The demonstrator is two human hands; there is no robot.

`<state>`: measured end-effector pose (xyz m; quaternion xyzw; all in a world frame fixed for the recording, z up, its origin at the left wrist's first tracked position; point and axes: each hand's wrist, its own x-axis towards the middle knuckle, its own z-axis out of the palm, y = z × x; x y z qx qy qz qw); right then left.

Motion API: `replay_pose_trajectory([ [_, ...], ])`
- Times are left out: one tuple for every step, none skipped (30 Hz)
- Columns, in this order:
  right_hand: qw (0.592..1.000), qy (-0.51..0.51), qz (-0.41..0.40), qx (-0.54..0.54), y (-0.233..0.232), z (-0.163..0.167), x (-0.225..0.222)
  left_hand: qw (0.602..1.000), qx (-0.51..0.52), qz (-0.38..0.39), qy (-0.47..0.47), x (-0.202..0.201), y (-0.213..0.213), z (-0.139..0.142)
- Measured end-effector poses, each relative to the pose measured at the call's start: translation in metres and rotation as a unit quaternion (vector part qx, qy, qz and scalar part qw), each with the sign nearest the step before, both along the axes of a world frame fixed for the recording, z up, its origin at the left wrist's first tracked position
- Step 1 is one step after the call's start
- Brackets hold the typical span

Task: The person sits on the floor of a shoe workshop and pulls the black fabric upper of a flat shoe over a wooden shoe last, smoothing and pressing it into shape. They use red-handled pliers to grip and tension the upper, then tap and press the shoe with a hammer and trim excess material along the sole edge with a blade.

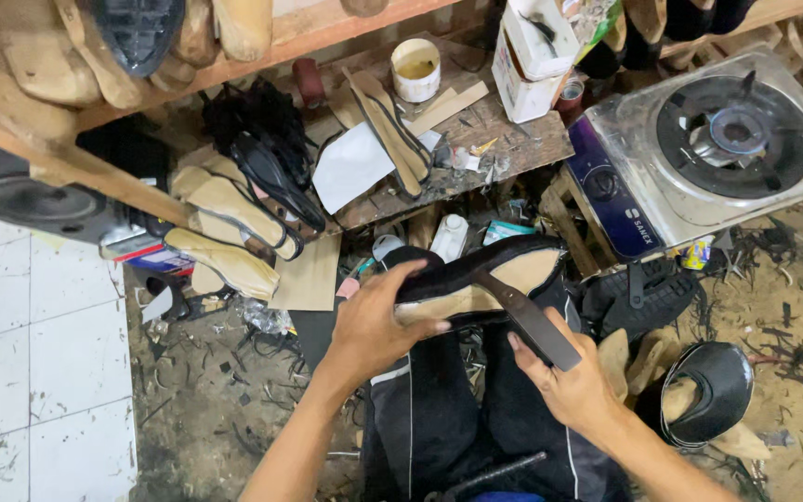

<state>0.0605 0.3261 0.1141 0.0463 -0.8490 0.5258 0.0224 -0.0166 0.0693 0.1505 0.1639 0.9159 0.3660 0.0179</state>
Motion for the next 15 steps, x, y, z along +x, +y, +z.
replay_pose_trajectory([
  [1.000,-0.004,-0.018,0.022,0.001,0.005,0.001,0.998,0.052,0.016,-0.032,0.000,-0.002,0.000],
  [0.998,-0.014,-0.030,0.045,0.001,0.009,0.003,0.991,0.104,0.038,-0.071,0.006,-0.006,-0.001],
  [0.997,-0.029,-0.033,0.069,0.000,0.011,0.006,0.979,0.156,0.069,-0.114,0.013,-0.009,-0.003],
  [0.999,0.030,-0.017,-0.022,-0.003,0.011,0.009,0.978,0.164,0.071,-0.109,0.015,-0.012,-0.006],
  [0.989,0.093,-0.003,-0.115,-0.007,0.008,0.013,0.978,0.172,0.070,-0.099,0.014,-0.014,-0.009],
  [0.966,0.152,0.011,-0.207,-0.012,0.004,0.016,0.977,0.179,0.069,-0.090,0.014,-0.016,-0.012],
  [0.968,0.124,0.013,-0.219,-0.018,-0.002,0.017,0.979,0.176,0.067,-0.075,0.014,-0.018,-0.014],
  [0.968,0.097,0.014,-0.233,-0.024,-0.009,0.017,0.981,0.171,0.065,-0.059,0.013,-0.020,-0.016],
  [0.966,0.074,0.010,-0.246,-0.029,-0.015,0.015,0.984,0.165,0.056,-0.041,0.011,-0.023,-0.017],
  [0.988,0.044,0.016,-0.147,-0.032,-0.019,0.013,0.983,0.171,0.051,-0.035,0.010,-0.025,-0.017],
  [0.999,0.014,0.025,-0.045,-0.035,-0.022,0.009,0.983,0.177,0.048,-0.028,0.008,-0.026,-0.017],
  [0.998,-0.021,0.029,0.058,-0.037,-0.023,0.006,0.981,0.185,0.042,-0.028,0.008,-0.027,-0.016],
  [1.000,-0.003,0.025,-0.015,-0.039,-0.022,0.003,0.981,0.180,0.050,-0.052,0.007,-0.027,-0.015],
  [0.996,0.016,0.024,-0.090,-0.040,-0.020,0.001,0.980,0.174,0.061,-0.076,0.007,-0.028,-0.015],
  [0.986,0.030,0.025,-0.162,-0.040,-0.015,0.000,0.977,0.169,0.074,-0.104,0.007,-0.027,-0.014],
])
